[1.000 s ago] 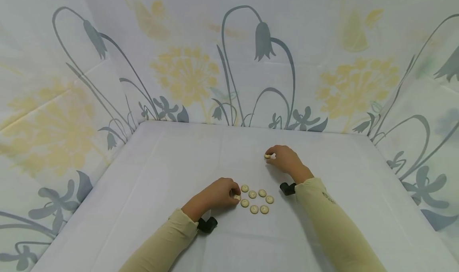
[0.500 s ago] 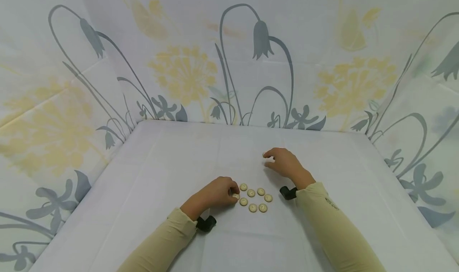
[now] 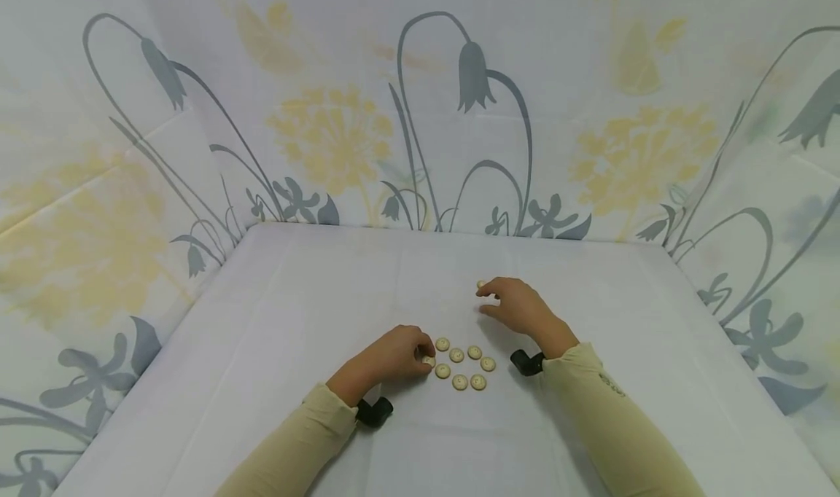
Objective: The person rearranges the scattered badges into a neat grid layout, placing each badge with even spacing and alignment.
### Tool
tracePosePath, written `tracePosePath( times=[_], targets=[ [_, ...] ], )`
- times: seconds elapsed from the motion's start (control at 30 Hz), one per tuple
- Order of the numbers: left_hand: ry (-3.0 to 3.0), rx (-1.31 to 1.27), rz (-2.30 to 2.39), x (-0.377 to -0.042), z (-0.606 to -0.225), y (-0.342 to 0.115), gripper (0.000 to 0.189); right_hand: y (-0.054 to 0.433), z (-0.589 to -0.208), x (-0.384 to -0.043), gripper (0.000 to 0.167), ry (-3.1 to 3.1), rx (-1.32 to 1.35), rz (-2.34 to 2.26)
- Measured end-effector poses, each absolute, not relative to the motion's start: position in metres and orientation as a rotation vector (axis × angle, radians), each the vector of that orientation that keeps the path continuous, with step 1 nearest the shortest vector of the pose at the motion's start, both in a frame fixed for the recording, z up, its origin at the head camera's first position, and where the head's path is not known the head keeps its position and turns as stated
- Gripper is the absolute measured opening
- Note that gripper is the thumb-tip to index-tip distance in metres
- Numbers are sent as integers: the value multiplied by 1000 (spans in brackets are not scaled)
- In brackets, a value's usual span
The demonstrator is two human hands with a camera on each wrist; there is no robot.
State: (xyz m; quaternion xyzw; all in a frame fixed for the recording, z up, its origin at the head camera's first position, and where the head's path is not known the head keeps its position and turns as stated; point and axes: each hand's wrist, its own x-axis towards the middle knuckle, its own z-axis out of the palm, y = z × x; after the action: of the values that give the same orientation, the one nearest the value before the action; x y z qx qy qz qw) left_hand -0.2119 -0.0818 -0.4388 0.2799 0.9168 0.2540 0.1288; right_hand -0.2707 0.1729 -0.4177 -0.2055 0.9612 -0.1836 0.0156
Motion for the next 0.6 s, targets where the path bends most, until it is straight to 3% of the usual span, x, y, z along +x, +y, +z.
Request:
tracePosePath(
  times=[0.6],
  targets=[
    [2673,828,736,-212,-440,-82,14,168,-410,-251,30,2972,-710,-564]
  ],
)
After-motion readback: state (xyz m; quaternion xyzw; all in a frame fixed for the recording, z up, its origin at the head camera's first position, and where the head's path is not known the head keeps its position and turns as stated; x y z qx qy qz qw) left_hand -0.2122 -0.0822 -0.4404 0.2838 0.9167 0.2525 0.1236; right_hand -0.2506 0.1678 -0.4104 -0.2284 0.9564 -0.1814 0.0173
